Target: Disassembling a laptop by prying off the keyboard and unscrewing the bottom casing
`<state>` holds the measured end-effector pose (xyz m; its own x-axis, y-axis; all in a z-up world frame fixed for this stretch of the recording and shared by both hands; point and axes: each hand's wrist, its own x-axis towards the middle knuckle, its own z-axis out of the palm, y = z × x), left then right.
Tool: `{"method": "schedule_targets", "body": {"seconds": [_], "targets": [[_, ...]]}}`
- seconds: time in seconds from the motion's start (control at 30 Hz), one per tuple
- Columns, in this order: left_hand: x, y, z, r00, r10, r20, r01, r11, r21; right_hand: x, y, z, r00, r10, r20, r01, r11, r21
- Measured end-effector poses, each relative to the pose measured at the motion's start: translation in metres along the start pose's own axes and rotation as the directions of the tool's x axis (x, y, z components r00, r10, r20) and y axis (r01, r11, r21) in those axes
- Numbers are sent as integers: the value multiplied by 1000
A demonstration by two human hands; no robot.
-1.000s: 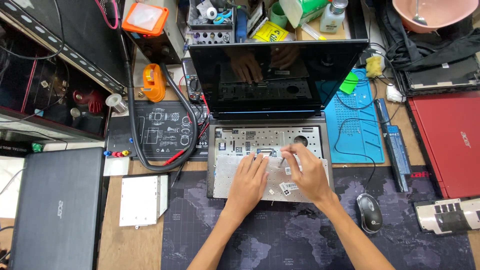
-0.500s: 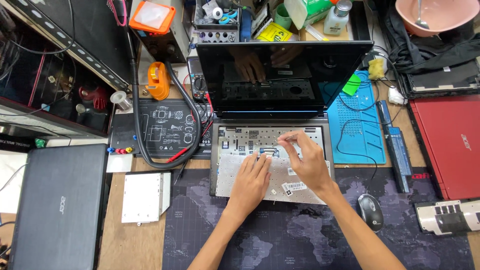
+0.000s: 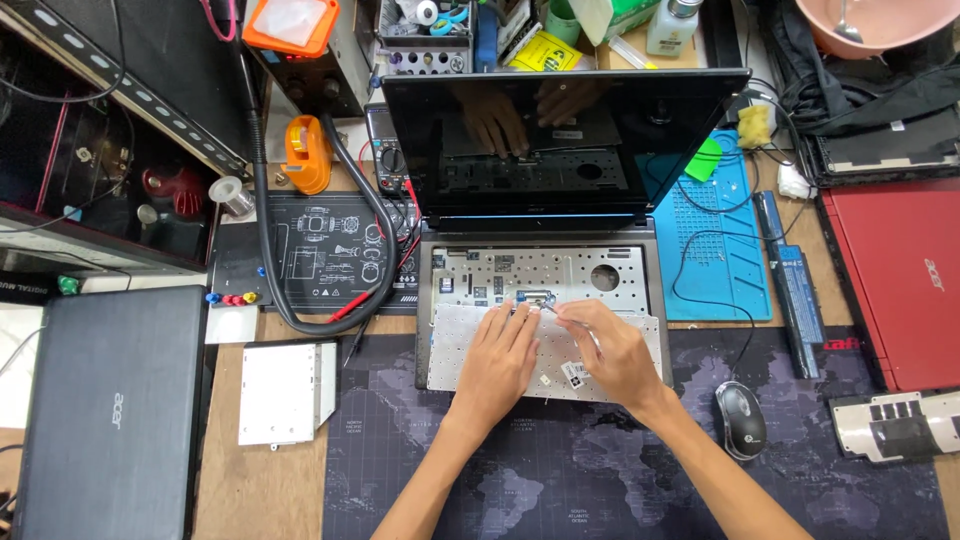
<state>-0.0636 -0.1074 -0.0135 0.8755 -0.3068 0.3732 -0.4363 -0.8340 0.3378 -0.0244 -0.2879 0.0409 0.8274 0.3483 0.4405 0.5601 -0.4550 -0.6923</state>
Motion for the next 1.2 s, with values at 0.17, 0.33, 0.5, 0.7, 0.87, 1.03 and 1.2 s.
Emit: {"method": "schedule_targets", "body": {"seconds": [0.17,0.33,0.5,0.7,0.87,1.03,1.2], "targets": [[0,0,1,1000,0,-5,0,1000,-2,-15,13,6,991,-105,85,112,990,-81],[3,-7,-6,1000,-13,11,14,997,-75,-23,4,8,926,-315,208,364,892,-270],[1,-9,-6,999,-39,22,41,991,-126,-33,10,12,868,-409,282,486,816,-312],[4,-5,-13,999,-45,30,49,990,-129,-41,18,15,851,-434,295,518,784,-341],[4,-4,-15,999,-45,25,48,991,-124,-41,19,14,842,-426,332,529,770,-355],[3,-3,-13,998,-53,28,56,990,-129,-43,19,10,842,-421,337,529,767,-362],[3,-4,-10,999,-49,25,51,994,-100,-31,10,-4,877,-423,226,478,809,-342]]}}
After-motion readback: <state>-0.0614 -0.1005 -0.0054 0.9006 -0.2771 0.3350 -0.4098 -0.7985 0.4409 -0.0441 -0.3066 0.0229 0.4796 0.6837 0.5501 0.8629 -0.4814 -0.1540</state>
